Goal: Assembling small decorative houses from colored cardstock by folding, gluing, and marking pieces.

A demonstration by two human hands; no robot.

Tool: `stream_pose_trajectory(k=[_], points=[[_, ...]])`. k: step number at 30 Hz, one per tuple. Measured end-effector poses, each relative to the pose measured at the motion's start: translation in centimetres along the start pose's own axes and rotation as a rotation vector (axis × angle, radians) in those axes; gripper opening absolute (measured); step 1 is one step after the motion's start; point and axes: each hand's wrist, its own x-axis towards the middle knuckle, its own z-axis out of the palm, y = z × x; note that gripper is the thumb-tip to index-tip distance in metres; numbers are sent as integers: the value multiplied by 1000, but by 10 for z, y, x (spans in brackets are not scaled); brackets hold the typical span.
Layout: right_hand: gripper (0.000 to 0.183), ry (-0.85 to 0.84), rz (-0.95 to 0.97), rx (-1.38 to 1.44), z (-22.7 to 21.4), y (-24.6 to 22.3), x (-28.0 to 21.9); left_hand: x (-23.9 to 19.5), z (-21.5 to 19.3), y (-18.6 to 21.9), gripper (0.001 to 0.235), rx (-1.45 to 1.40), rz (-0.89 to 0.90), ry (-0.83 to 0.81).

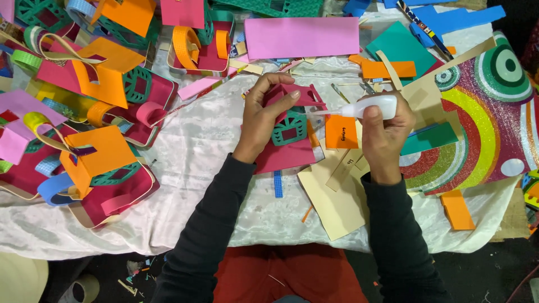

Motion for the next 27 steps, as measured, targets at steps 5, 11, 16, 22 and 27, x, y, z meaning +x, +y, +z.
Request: stream_pose_trajectory(k=[5, 11, 16, 22, 27], points=[[41, -15, -37, -116, 15, -13, -2, -2, 2, 3, 22, -6, 15, -19], [43, -18, -72, -156, 12, -12, -1, -1, 1, 6, 19, 21, 51, -22], [39, -13, -37, -162, 9, -6, -1, 4, -10, 8, 33, 32, 91, -111], [33, 60, 162, 212, 10, 15, 5, 4, -39, 11, 121, 314, 211, -382], [29, 78, 364, 452, 9, 21, 5, -5, -44, 7, 110, 388, 173, -387]])
